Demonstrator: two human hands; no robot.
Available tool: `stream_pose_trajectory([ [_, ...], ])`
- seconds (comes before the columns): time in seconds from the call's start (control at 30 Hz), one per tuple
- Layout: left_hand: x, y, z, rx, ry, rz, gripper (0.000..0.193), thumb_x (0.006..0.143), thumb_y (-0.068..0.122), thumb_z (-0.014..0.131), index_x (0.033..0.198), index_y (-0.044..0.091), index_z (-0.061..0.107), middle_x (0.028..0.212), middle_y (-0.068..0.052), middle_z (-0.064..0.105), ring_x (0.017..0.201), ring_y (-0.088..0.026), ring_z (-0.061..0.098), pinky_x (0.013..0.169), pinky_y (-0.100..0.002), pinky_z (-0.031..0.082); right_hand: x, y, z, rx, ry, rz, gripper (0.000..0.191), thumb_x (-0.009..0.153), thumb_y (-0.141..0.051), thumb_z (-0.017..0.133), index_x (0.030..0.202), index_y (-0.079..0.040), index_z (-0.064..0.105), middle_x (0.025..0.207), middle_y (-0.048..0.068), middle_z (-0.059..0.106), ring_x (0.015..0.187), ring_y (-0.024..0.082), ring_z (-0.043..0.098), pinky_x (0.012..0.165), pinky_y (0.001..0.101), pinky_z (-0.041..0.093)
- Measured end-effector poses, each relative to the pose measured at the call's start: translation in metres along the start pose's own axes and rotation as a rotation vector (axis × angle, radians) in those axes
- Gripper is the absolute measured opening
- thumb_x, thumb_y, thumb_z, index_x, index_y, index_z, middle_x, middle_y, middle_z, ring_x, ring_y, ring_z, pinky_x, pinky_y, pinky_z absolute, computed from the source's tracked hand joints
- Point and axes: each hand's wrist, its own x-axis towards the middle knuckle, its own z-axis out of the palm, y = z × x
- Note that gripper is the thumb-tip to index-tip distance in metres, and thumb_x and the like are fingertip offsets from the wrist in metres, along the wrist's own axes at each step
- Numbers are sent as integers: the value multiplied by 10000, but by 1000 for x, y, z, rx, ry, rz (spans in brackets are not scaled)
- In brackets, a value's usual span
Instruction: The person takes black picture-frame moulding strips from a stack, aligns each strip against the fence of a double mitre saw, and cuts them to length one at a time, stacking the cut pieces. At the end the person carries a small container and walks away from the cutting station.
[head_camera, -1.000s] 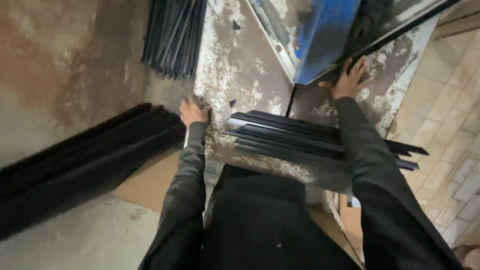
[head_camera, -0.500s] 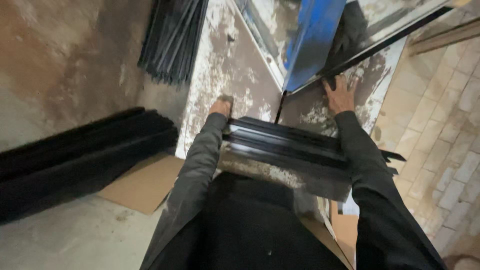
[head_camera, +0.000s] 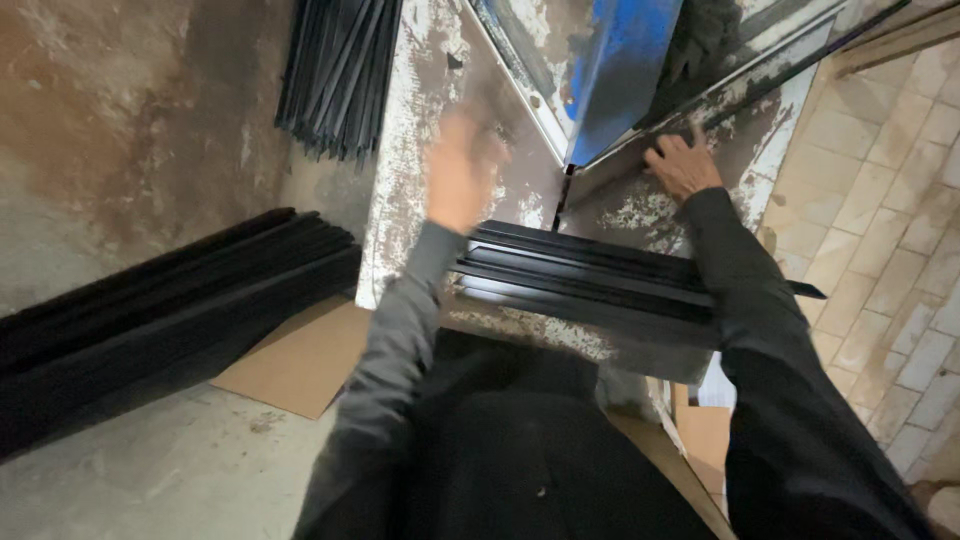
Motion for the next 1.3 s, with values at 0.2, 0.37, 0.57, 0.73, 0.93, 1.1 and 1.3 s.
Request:
stream_pose_trajectory([
  [0.2,-132,2,102,381,-625,197,902,832,450,754,1537,43,364,1507,-179,457,1421,-354,384,1134,-673,272,-41,-49,23,291,-28,-160,232,996,-180,597,1220,-121,579,1130,127,549,1118,340,580,1025,495,428],
  [0.37,-183,6,136,285,-662,162,810,867,452,749,1489,47,424,1505,-180,462,1426,-345,398,1145,-648,292,-80,-87,64,374,292,119,313,1011,-270,638,1248,-67,613,1288,161,566,1209,375,530,1005,547,397],
  [0.57,-244,25,150,266,-771,376,755,827,267,692,1508,22,478,1354,-173,521,1229,-331,489,997,-528,396,-121,-105,97,526,501,372,306,1074,-316,690,1280,-97,633,1386,133,574,1317,373,509,1057,538,396],
  [0.73,-236,7,153,319,-550,357,447,936,139,550,1374,67,599,1146,-71,610,1145,-254,561,971,-486,446,-158,-100,84,599,389,324,558,941,-479,773,1316,-99,614,1402,132,564,1349,366,489,1155,549,370],
  [0.93,-192,-48,89,434,-553,382,405,917,167,548,1309,196,645,1117,-29,644,1160,-255,567,994,-562,417,-196,-96,60,491,109,224,1281,529,-754,831,1541,-91,409,1565,182,400,1471,407,338,1209,637,193],
  [1.1,-182,-59,54,454,-250,342,494,837,204,613,1329,163,589,1292,-120,634,1244,-331,545,1046,-621,366,-189,-120,46,352,-158,304,1546,362,-752,902,1624,-182,215,1615,237,271,1527,430,215,1212,672,139],
  [1.3,-273,-8,75,70,-419,-46,567,900,49,640,1457,70,539,1193,-184,654,1113,-392,612,959,-507,508,-181,-147,33,250,-279,348,1618,371,-645,984,1664,-213,113,1581,270,282,1477,470,249,1191,701,137],
])
